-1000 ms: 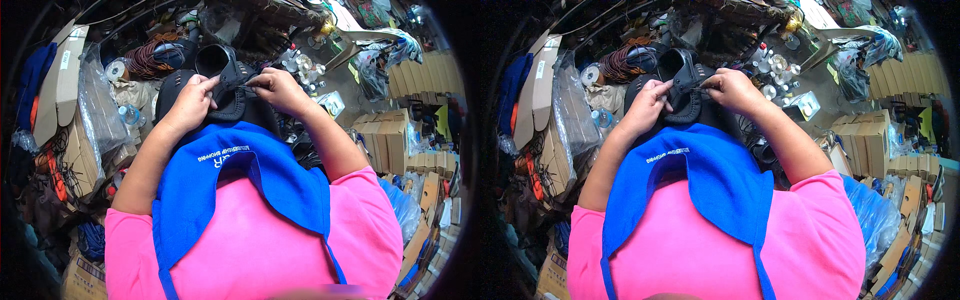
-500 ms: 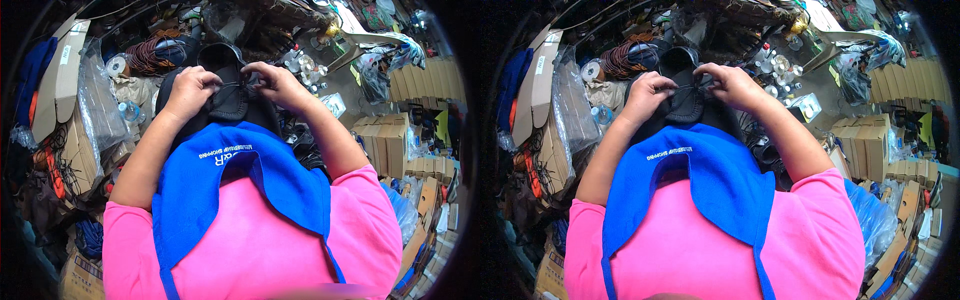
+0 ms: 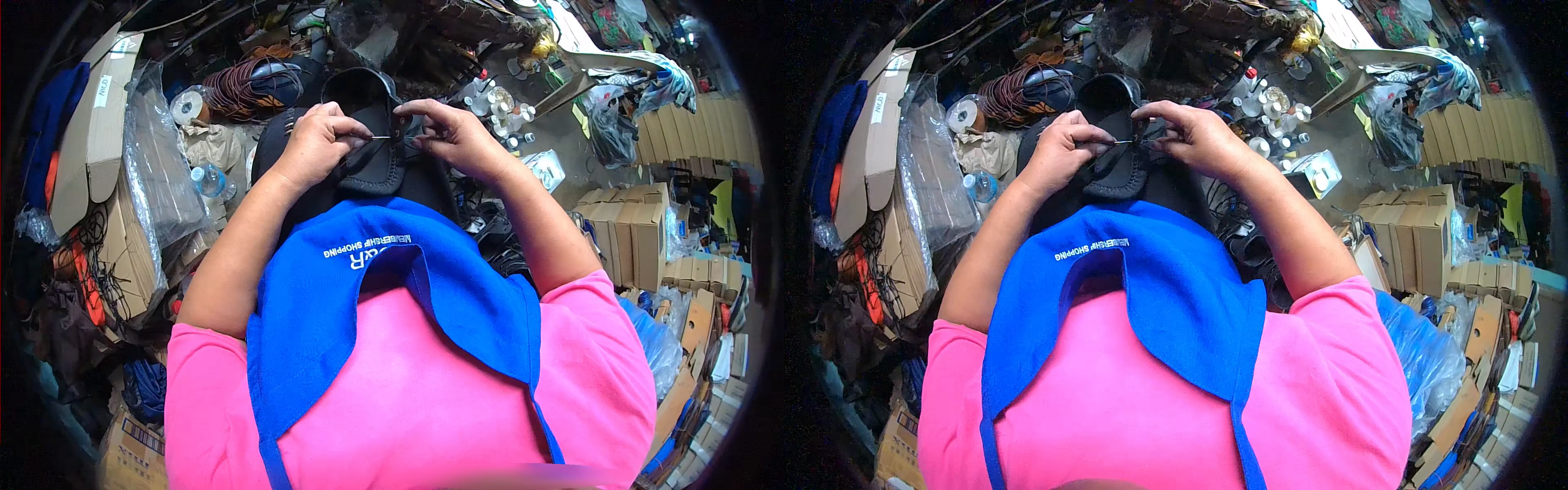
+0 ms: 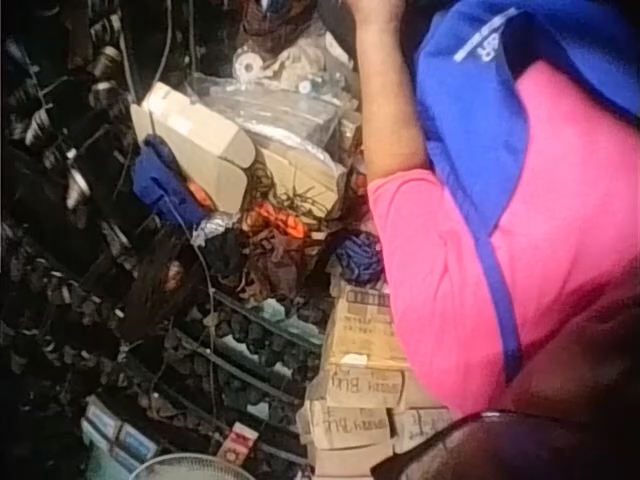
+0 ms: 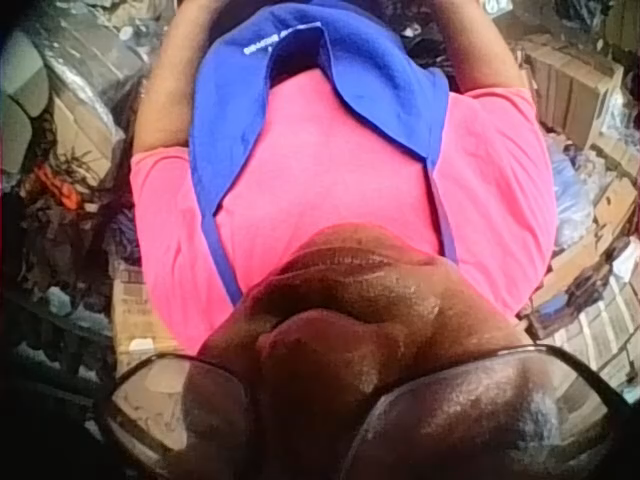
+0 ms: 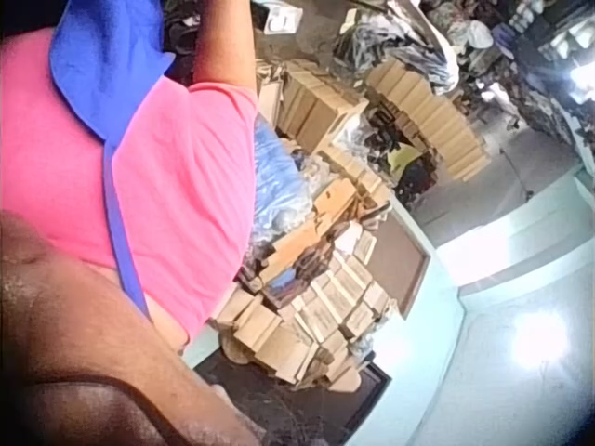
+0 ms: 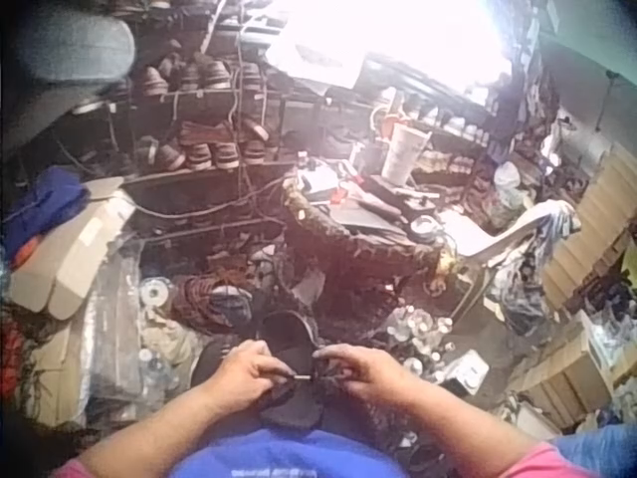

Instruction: The person is hand-stitching the components of a black shoe upper together in a shoe manufacturing environment.

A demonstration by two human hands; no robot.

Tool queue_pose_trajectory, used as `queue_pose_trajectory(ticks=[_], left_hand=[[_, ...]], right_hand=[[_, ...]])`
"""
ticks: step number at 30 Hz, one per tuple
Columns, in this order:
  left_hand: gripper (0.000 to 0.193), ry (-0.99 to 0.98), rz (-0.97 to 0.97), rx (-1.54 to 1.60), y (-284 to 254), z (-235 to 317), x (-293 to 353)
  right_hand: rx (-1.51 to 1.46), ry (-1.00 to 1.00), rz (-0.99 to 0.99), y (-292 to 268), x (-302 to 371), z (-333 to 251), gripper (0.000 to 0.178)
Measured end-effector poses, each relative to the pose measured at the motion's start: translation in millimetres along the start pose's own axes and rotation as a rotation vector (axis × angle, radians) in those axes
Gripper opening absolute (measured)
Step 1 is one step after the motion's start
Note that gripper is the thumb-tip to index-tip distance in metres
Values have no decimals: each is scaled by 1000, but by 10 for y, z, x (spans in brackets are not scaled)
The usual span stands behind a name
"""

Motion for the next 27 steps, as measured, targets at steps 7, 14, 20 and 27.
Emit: queue_pose_trajectory(ticks=[7,14,20,27], left_hand=[[20,-50,-17,108,8,-43,-16],[19,-28,-19,19,27,-7,-34],[19,-17,-36,9,5,-29,-48],[18,-88,-69,219,-30,-68,-27]], right_hand=[[-70,31,-21,-3,16,23,47],[-66,65,-32,-19,40,-10,49],[-172,26,55,77,-13,202,43],[-202,9,59,157,-46,307,23]])
Point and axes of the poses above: each hand's wrist, its own x-axis away from the middle knuckle, its own y-axis out of the palm, z = x × y, the point moved 2 cm from there along -x, towards the middle knuckle, and after that the axes turned 11 degrees about y, right-handed, at the moved point
